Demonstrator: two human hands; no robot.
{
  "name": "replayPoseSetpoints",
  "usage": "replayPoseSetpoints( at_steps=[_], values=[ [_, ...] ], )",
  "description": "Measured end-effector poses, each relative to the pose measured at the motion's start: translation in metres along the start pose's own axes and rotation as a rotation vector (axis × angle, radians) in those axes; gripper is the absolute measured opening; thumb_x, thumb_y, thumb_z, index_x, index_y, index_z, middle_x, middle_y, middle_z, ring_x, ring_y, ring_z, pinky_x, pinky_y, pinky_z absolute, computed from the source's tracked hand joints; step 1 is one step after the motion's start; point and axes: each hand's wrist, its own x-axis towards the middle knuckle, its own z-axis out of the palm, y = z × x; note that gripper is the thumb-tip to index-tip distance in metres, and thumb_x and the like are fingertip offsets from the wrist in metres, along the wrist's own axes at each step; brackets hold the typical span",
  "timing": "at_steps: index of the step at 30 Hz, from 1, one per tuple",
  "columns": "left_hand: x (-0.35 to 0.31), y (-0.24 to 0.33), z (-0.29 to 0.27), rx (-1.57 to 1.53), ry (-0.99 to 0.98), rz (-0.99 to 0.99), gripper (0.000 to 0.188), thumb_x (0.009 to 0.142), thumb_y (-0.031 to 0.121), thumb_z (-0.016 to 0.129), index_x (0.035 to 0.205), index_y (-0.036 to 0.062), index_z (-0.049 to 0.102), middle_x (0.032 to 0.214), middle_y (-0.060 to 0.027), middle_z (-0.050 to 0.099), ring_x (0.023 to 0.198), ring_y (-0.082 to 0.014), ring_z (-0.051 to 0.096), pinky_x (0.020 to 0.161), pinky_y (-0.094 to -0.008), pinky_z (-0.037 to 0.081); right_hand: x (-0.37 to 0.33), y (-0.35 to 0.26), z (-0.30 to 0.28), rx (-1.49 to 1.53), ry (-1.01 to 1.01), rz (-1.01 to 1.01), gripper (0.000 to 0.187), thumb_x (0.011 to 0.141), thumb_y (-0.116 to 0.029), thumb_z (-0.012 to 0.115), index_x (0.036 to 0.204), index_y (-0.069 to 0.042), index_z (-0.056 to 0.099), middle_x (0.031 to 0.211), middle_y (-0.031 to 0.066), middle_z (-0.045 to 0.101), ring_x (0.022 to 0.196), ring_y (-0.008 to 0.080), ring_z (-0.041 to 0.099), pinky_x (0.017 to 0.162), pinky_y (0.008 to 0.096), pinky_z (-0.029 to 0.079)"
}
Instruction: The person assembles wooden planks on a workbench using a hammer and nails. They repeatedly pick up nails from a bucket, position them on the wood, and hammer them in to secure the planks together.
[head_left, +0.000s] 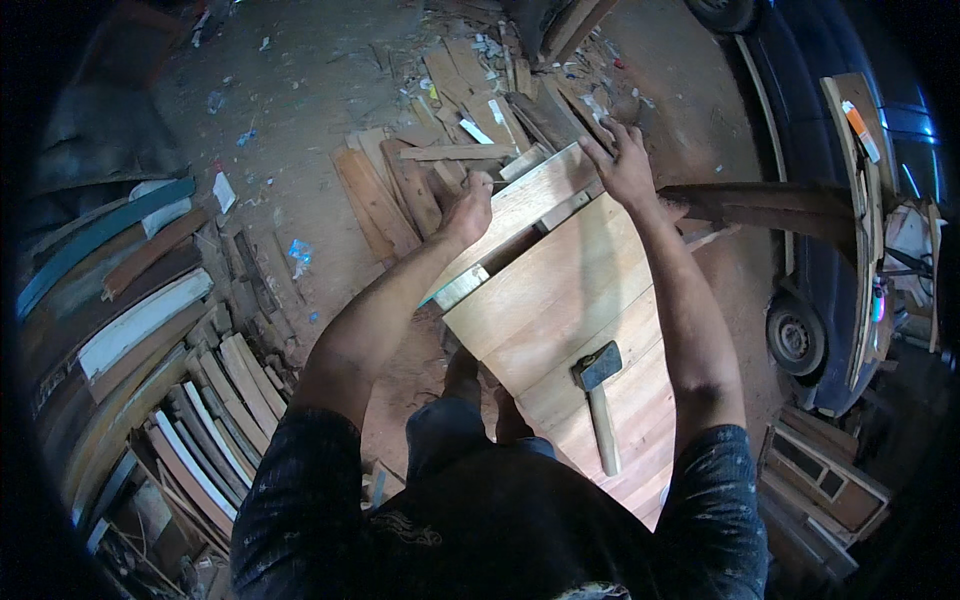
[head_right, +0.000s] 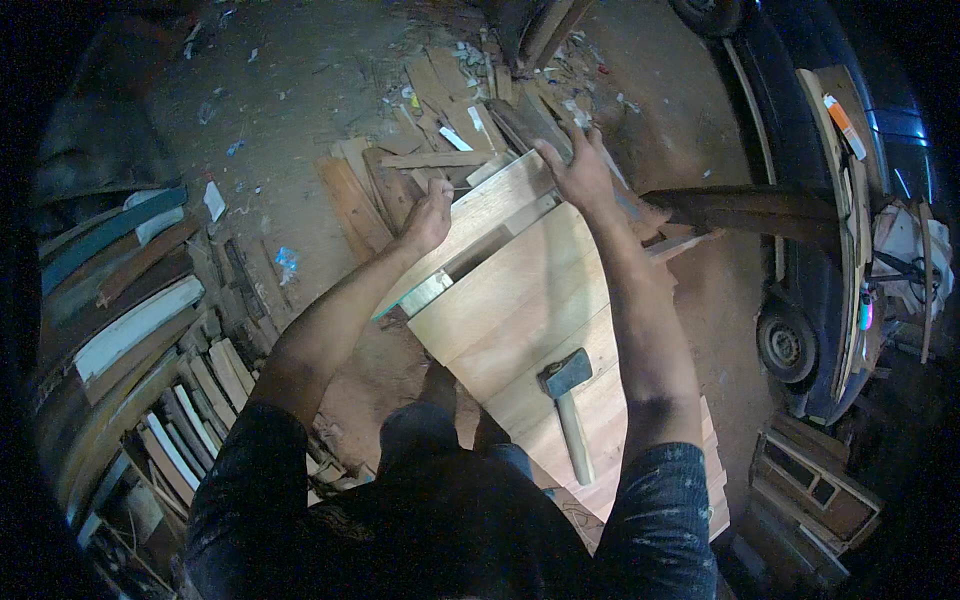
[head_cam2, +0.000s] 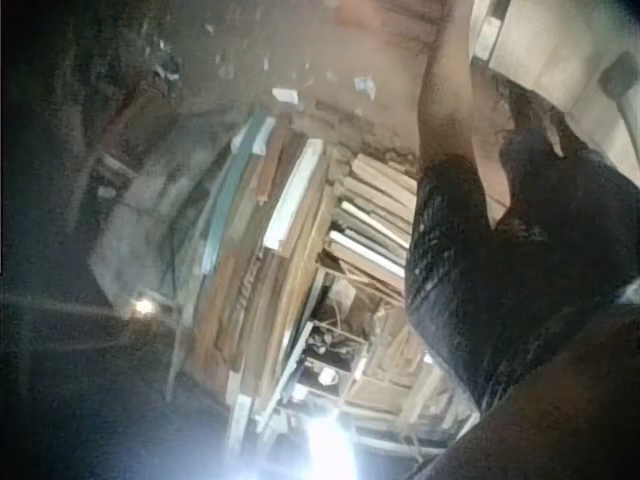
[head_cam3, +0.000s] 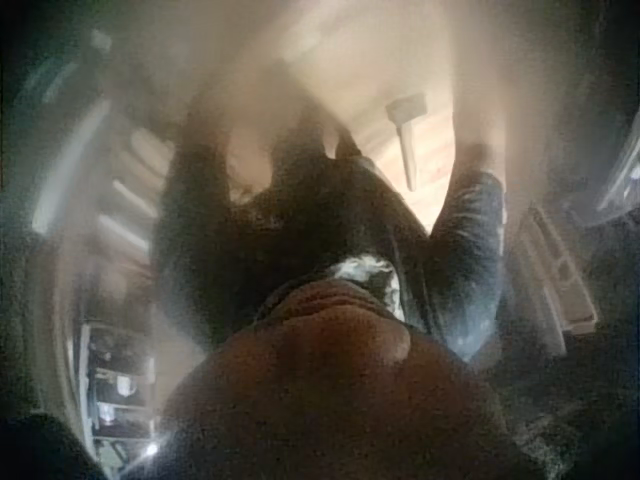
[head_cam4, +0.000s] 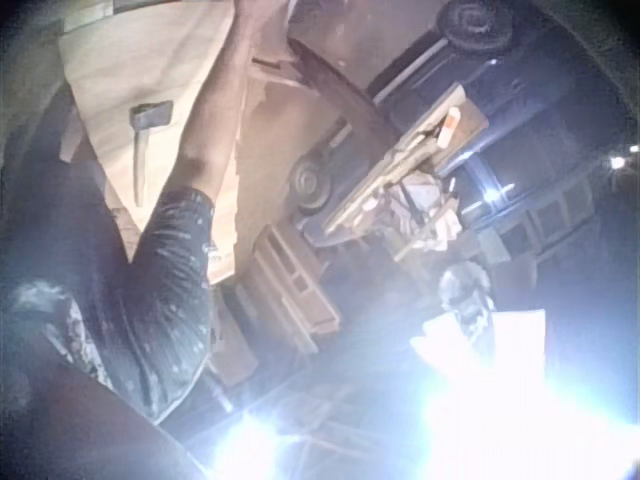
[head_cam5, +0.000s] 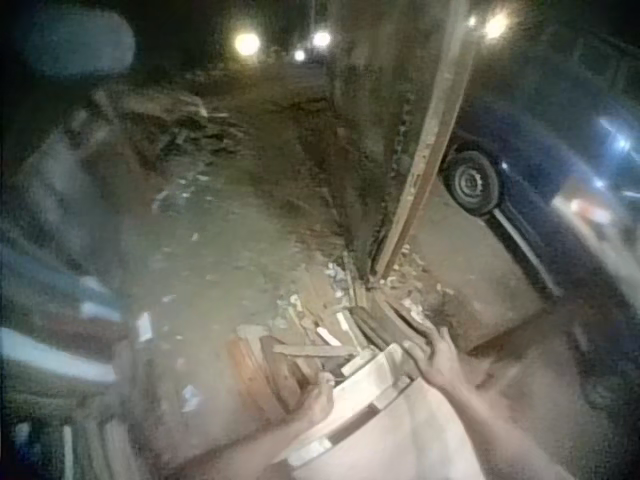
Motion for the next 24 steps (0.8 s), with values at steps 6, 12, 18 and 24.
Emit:
replayPoseSetpoints(
  at_steps=[6, 12, 18, 24],
  values=[
    [-0.003, 0.002, 0.018, 0.026, -0.100, -0.269, 0.030, 0.109, 0.031, 0.027, 0.121, 0.0047, 0.037, 0.116, -0.0364, 0.062, 0.114, -0.0510, 0.062, 0.100, -0.0565, 0.045, -0.142, 0.037, -0.033, 0.379, 0.049, 0.330, 0.040, 0.097, -0.025, 0.074, 0.125, 0.002, 0.065, 0.110, 0.0158, 0.069, 0.099, 0.0210, 0.066, 0.085, 0.0332, 0.054],
    [-0.005, 0.018, 0.027, 0.045, -0.111, -0.270, 0.031, 0.110, 0.031, 0.025, 0.121, 0.0049, 0.036, 0.108, -0.0373, 0.065, 0.103, -0.0569, 0.063, 0.090, -0.0608, 0.048, -0.334, 0.043, -0.038, 0.424, 0.044, 0.555, 0.036, 0.096, -0.024, 0.075, 0.117, 0.005, 0.067, 0.105, 0.0131, 0.069, 0.097, 0.0197, 0.066, 0.087, 0.0332, 0.054],
    [0.007, 0.023, 0.037, 0.066, -0.090, -0.251, 0.030, 0.111, 0.032, 0.029, 0.123, 0.0060, 0.039, 0.102, -0.0346, 0.067, 0.100, -0.0534, 0.065, 0.087, -0.0603, 0.048, -0.418, -0.013, -0.066, 0.081, -0.199, 0.476, 0.073, 0.085, -0.033, 0.084, 0.134, 0.008, 0.050, 0.126, 0.0286, 0.053, 0.119, 0.0444, 0.051, 0.102, 0.0511, 0.044],
    [0.006, 0.029, 0.039, 0.090, -0.140, -0.248, 0.035, 0.111, 0.036, 0.020, 0.124, 0.0073, 0.034, 0.111, -0.0355, 0.066, 0.109, -0.0540, 0.062, 0.095, -0.0607, 0.046, -0.476, 0.002, -0.062, 0.028, -0.354, 0.632, 0.082, 0.081, -0.036, 0.086, 0.136, 0.009, 0.045, 0.122, 0.0294, 0.053, 0.115, 0.0457, 0.052, 0.101, 0.0520, 0.046]
  ],
)
